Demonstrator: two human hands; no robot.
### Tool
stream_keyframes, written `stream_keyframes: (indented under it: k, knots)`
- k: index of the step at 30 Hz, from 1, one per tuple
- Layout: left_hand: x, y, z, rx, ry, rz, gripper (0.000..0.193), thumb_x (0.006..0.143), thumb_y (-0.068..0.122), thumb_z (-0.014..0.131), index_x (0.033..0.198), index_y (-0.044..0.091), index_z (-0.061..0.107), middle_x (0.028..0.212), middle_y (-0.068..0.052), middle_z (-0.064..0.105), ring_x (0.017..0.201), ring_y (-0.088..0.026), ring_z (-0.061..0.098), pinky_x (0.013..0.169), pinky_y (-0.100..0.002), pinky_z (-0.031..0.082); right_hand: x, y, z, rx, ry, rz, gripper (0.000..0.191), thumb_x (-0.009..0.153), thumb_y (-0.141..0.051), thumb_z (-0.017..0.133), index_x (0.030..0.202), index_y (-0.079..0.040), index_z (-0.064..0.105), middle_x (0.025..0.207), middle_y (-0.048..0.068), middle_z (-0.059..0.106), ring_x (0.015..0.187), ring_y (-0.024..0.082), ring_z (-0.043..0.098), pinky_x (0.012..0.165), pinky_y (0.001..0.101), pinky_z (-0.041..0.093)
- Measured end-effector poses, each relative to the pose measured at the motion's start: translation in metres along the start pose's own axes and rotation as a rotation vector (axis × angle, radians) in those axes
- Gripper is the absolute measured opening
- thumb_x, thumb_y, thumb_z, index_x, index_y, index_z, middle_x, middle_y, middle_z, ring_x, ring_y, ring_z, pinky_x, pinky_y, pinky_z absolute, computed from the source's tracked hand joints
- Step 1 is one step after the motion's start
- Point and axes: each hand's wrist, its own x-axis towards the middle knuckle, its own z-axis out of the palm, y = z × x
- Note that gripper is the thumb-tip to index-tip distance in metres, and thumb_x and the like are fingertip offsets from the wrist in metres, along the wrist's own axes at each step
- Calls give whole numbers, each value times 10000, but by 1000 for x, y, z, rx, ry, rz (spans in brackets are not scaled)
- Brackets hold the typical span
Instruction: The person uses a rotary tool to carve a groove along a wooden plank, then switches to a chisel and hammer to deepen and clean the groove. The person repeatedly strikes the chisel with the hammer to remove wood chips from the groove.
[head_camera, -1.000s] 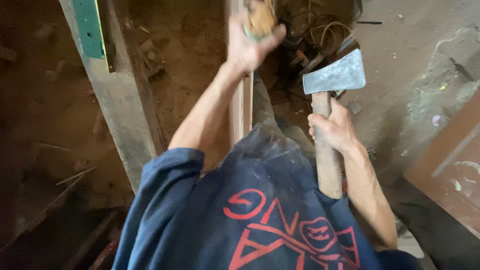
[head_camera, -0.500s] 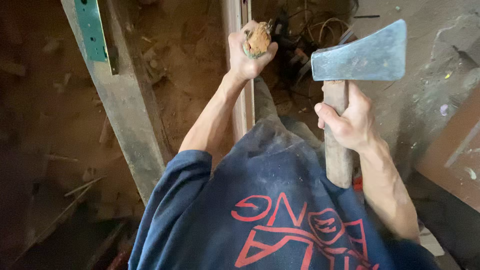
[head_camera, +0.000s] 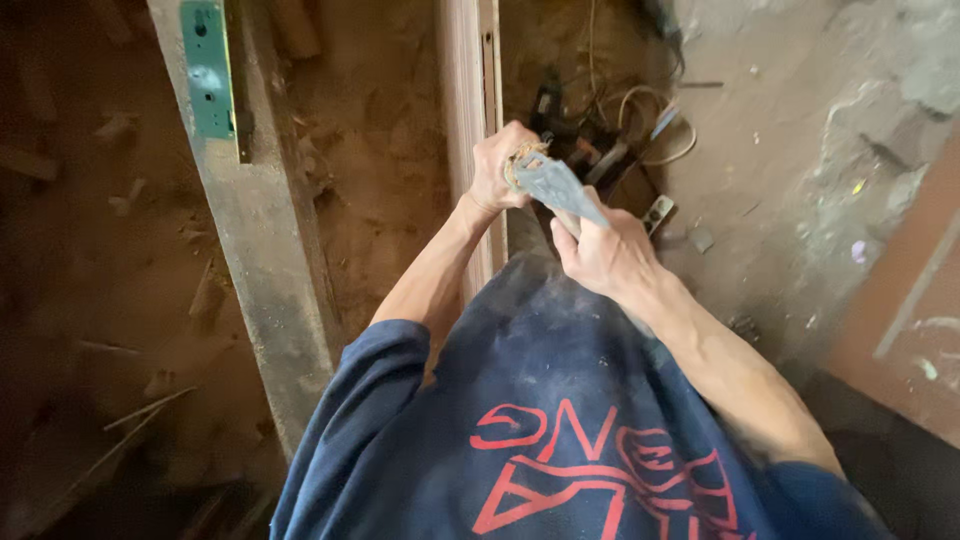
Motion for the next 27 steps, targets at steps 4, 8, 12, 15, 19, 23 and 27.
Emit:
stream_keyframes:
  k: [4, 8, 12, 15, 19, 23, 27]
  knots:
    - [23, -29, -5, -17, -10, -134, 238, 845, 162, 744, 1023, 50, 632, 891, -105, 691, 782, -233, 713, 723, -340, 579, 7, 2, -33, -79, 60, -82, 390, 916, -322, 745, 898, 57, 656, 760, 250, 677, 647, 402, 689, 563, 471, 550]
    - [28, -46, -7, 73, -127, -345, 295, 829, 222, 806, 968, 68, 595, 809, -91, 688, 690, -210, 693, 633, -304, 595, 3, -20, -79, 309, 292, -344, 404, 1158, -297, 634, 889, 4, 652, 776, 52, 649, 660, 152, 667, 565, 324, 546]
    - [18, -31, -9, 17, -42, -251, 264, 840, 174, 810, 1014, 77, 636, 851, -91, 702, 743, -239, 714, 718, -350, 592, 18, -26, -36, 326, 380, -274, 303, 989, -198, 620, 792, 30, 640, 587, 78, 624, 515, 172, 614, 503, 357, 499]
    - [24, -20, -12, 35, -37, -180, 281, 851, 186, 813, 1043, 75, 641, 894, -99, 695, 775, -247, 717, 719, -363, 588, 34, -6, 1, -38, -15, -73, 284, 987, -171, 698, 1044, 98, 628, 674, 129, 622, 608, 228, 651, 576, 358, 536]
    - [43, -28, -14, 260, -96, -22, 338, 767, 203, 842, 999, 86, 626, 884, -128, 659, 784, -299, 680, 699, -393, 567, 32, 9, -25, 367, 30, 76, 389, 941, -156, 681, 1232, 60, 537, 837, 84, 650, 562, 175, 667, 494, 327, 554]
    - [47, -42, -11, 123, -146, -358, 319, 816, 205, 807, 992, 78, 572, 868, -95, 683, 780, -278, 700, 744, -390, 600, 37, -5, -76, 470, 303, -285, 185, 1104, -106, 636, 1034, 20, 519, 780, 114, 572, 611, 188, 650, 524, 312, 564]
    - [41, -42, -10, 38, -98, -375, 323, 782, 194, 808, 972, 68, 579, 841, -107, 695, 763, -332, 694, 735, -416, 578, 64, -14, -34, 105, 159, -220, 95, 1068, -83, 582, 1061, 11, 598, 786, 127, 666, 620, 200, 664, 513, 335, 566]
